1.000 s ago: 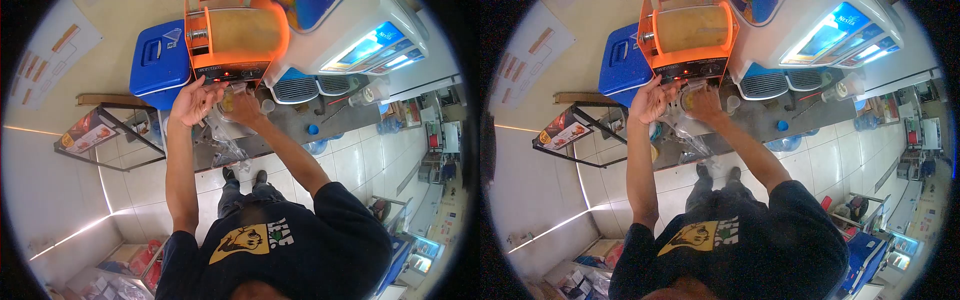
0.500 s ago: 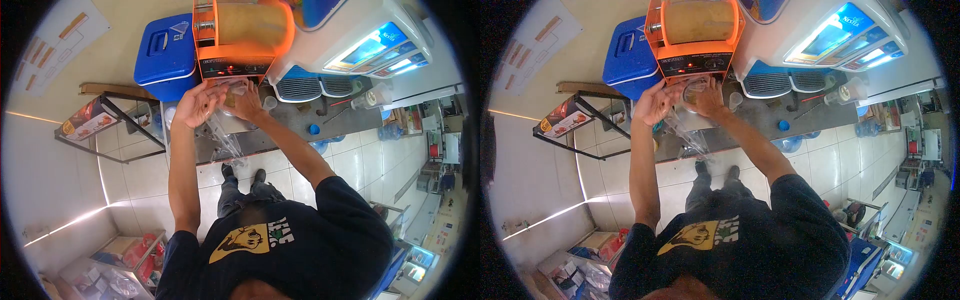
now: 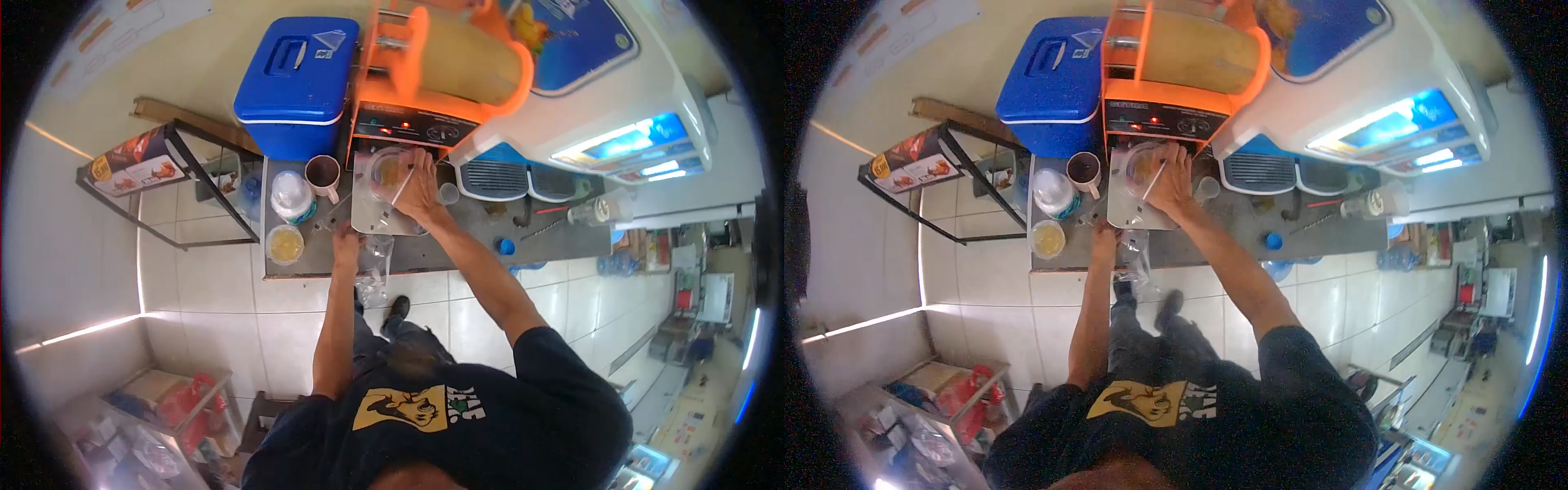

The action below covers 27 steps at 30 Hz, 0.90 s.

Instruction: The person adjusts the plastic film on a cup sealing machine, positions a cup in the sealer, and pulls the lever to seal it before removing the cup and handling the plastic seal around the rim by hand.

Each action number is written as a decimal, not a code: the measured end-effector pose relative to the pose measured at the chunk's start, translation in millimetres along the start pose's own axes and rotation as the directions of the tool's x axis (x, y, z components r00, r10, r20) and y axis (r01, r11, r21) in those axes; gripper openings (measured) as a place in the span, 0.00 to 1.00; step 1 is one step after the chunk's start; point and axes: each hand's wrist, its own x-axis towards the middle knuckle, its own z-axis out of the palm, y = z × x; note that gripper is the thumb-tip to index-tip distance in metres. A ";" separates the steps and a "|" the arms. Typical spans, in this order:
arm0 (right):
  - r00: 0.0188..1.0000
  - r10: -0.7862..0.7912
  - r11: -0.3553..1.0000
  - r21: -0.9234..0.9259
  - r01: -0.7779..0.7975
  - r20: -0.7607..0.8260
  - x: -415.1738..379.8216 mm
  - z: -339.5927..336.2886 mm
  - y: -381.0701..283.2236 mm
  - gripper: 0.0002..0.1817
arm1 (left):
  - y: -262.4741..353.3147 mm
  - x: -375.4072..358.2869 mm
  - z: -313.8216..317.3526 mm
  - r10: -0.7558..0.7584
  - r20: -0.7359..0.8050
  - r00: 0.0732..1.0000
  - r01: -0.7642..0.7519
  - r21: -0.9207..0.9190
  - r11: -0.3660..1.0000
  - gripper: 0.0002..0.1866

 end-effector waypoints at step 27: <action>0.725 0.458 0.089 0.785 -0.613 0.514 -78.0 -32.5 5.5 0.18 | -30.7 69.9 58.3 0.136 0.505 0.852 0.321 -0.709 0.628 0.24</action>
